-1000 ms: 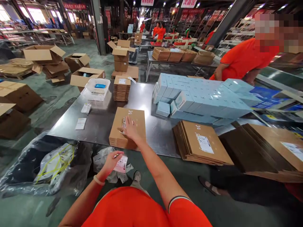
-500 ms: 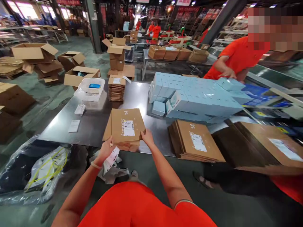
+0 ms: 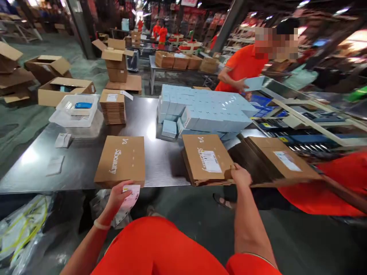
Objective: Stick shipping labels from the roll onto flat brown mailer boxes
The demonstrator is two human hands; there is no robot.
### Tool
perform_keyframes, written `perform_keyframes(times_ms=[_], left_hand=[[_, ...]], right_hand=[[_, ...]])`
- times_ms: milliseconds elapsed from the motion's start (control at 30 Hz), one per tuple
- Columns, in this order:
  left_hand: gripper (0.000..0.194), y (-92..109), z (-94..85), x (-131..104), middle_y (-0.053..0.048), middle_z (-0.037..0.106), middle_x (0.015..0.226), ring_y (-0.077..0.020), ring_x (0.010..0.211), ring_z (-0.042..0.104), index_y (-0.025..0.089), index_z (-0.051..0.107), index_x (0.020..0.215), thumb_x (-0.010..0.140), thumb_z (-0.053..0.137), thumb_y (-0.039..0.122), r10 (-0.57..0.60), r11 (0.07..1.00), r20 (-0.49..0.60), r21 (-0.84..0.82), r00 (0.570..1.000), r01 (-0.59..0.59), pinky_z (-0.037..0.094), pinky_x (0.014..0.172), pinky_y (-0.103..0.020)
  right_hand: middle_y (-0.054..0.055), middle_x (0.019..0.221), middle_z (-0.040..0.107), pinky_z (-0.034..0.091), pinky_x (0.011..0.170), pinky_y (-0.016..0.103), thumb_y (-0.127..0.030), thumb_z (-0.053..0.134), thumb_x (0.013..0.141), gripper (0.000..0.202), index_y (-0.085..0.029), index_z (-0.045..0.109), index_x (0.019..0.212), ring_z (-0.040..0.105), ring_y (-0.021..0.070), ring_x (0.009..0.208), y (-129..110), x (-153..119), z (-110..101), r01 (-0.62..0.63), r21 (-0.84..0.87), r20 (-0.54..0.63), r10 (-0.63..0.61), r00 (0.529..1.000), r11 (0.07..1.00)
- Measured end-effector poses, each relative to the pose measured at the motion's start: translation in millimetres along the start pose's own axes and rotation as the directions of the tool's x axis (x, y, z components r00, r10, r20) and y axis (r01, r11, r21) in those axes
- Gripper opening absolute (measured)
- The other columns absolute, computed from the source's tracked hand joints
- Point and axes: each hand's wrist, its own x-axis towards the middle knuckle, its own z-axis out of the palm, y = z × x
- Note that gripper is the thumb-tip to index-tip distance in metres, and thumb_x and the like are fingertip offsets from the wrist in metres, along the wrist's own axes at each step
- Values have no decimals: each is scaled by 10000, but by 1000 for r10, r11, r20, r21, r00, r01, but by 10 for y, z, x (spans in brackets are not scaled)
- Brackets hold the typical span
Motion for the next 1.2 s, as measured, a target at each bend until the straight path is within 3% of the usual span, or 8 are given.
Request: perform_keyframes(times_ms=[67,167,300,367,533,733,967,1200], left_hand=[[559,67,178,-14,-108,846,943,-278,838,761,150,855,1021,512,951,359,-23,997,-43,-77,999,20,601,811,-384],[612,139,379,-40,-100,845,920,-261,803,759,135,854,1080,523,965,364,-43,981,-86,-193,995,25,603,793,-380],[622,152,463,-115,-117,855,1016,-273,871,775,139,847,1131,568,960,378,2,963,-162,-265,987,-45,613,825,-383],[641,146,435,-154,-117,855,1020,-275,880,774,137,838,1154,571,957,378,19,967,-202,-246,979,-70,611,821,-377],[702,172,231,-206,-98,855,1034,-272,905,770,147,808,1233,577,946,355,15,975,-168,-217,986,-52,605,837,-371],[503,205,-7,-213,-88,853,929,-286,865,772,159,839,1038,554,928,265,14,996,-136,-90,991,-26,606,839,-399],[431,175,-115,-209,-134,853,959,-314,885,783,148,843,1042,616,885,196,32,999,-189,-24,982,-37,617,866,-420],[519,60,-344,-129,-115,854,920,-293,857,782,137,846,991,510,983,273,-67,981,-104,-188,992,46,614,873,-424]], right_hand=[[399,1380,631,462,1006,706,-386,715,872,561,-99,743,1353,604,508,1312,-255,-111,28,91,-42,-29,-93,995,995],[243,1114,740,537,967,552,-489,683,895,523,-151,737,1290,696,363,1094,-905,-897,206,237,492,247,-396,884,838],[24,873,738,589,793,385,-523,819,746,561,-247,715,1223,694,224,807,-1607,-2421,410,-209,813,582,-762,284,543],[-15,800,704,570,721,332,-486,837,725,534,-254,715,1191,664,190,736,-1802,-2946,466,-324,799,583,-787,204,508],[-64,642,560,463,581,271,-475,791,759,366,-248,756,1044,512,144,590,-2016,-3333,504,-315,828,556,-753,351,465],[-41,631,579,481,584,283,-442,743,810,261,-240,804,963,541,159,588,-2084,-3425,494,-164,832,555,-781,288,530],[70,916,807,608,790,386,-411,625,959,256,-289,835,878,739,247,840,-2074,-3726,513,165,891,295,-816,497,423],[115,1149,770,597,926,413,-324,570,996,261,-263,764,833,727,268,1091,-2181,-3776,572,354,858,192,-872,451,372]])
